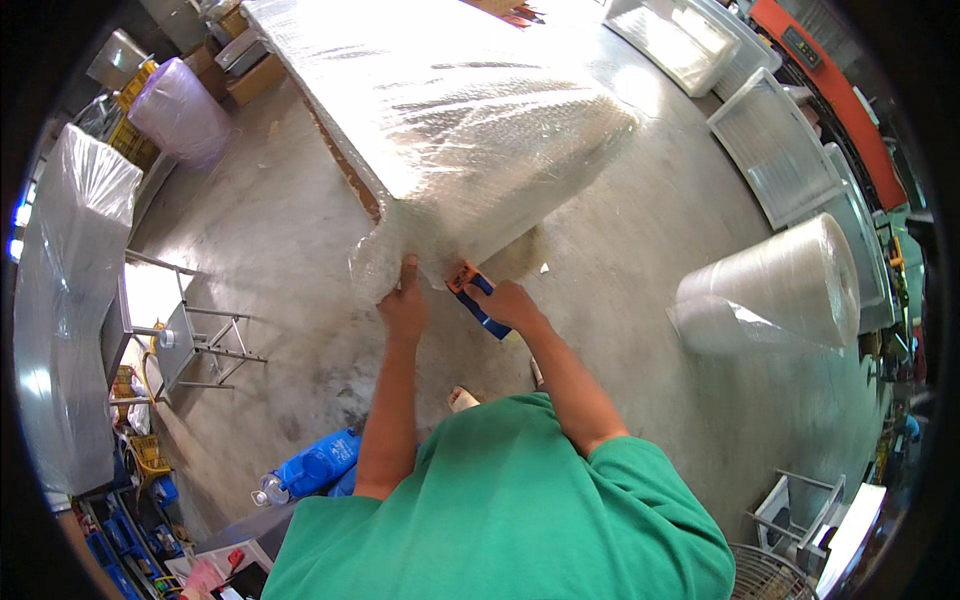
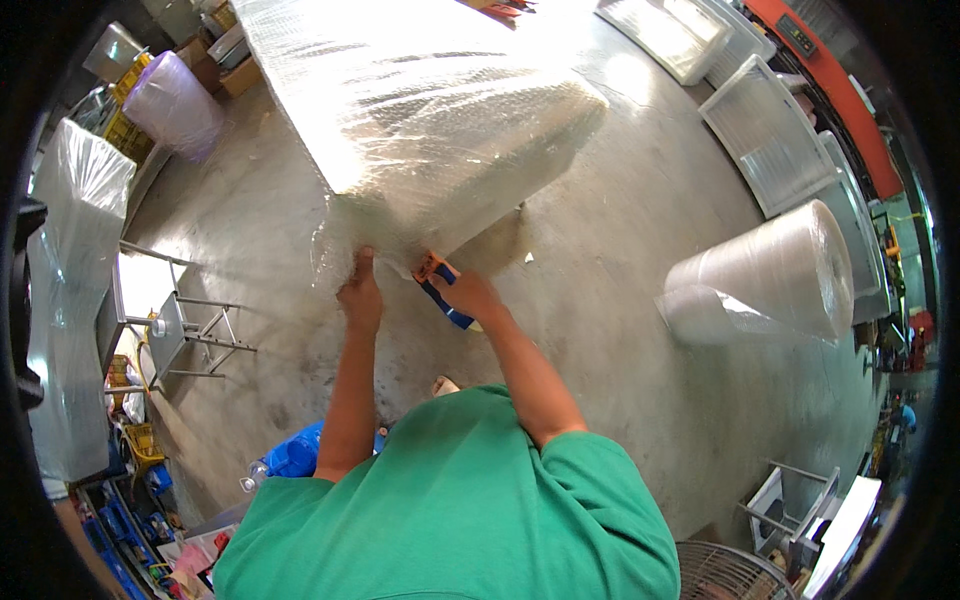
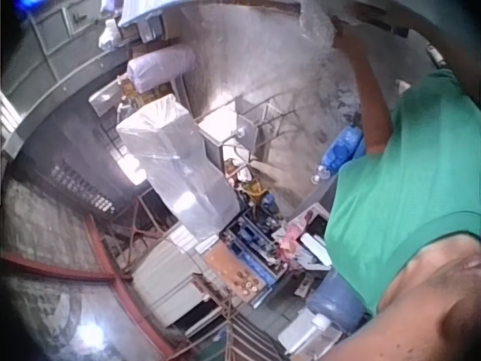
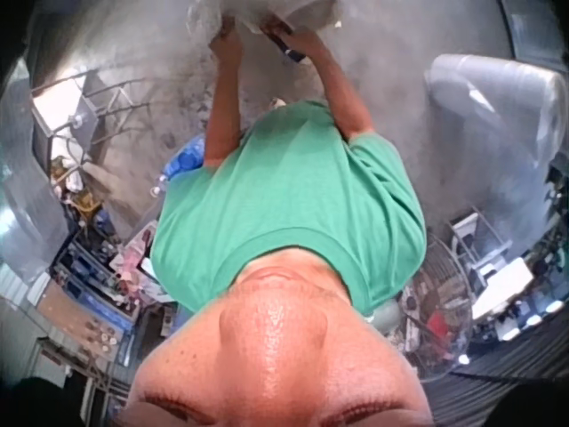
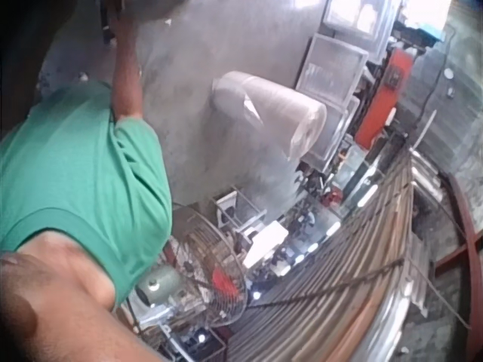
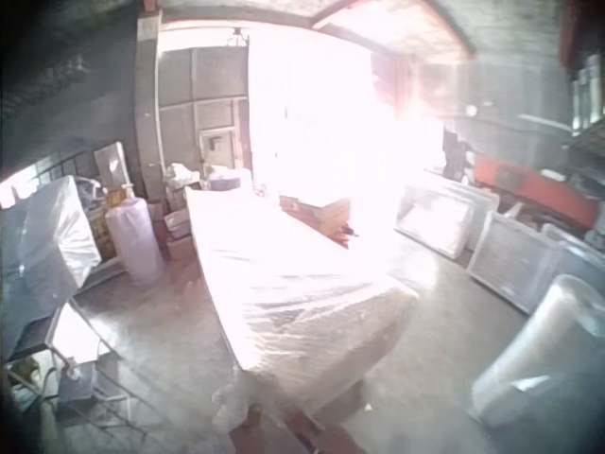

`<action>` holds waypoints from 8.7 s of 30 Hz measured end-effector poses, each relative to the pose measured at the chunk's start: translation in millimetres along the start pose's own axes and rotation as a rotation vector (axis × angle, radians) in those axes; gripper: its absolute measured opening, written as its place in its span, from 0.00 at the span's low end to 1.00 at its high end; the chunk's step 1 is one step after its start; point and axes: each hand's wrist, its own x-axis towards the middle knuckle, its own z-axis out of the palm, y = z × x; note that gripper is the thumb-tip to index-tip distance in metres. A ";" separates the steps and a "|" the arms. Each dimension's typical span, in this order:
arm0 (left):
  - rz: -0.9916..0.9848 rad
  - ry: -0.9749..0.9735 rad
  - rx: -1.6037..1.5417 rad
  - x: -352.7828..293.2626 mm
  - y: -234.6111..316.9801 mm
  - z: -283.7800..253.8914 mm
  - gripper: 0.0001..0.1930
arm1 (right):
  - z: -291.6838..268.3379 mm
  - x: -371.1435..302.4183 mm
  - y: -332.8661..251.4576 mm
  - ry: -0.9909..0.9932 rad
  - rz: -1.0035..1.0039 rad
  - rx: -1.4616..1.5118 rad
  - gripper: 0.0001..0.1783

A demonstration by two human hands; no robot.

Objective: The person wraps a large piece of furniture with bubble wrap and secures it with packing tape. They then write on the wrapped surface with a marker and place the marker on a nearby table.

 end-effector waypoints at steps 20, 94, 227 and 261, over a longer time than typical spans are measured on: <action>-0.295 0.060 0.105 -2.0 30.0 -0.3 0.26 | -95.3 33.8 59.9 -0.199 -0.240 0.967 0.38; 0.928 -0.830 0.990 70.9 109.2 341.1 0.46 | -337.2 133.2 161.2 -0.149 -0.436 0.287 0.51; 0.022 -0.621 0.356 -93.9 98.8 -4.4 0.29 | 96.8 2.9 13.1 -0.475 -0.964 0.373 0.32; 0.292 -0.254 0.411 -7.0 88.5 -59.9 0.21 | -362.2 145.5 -116.0 0.622 -0.282 -0.130 0.42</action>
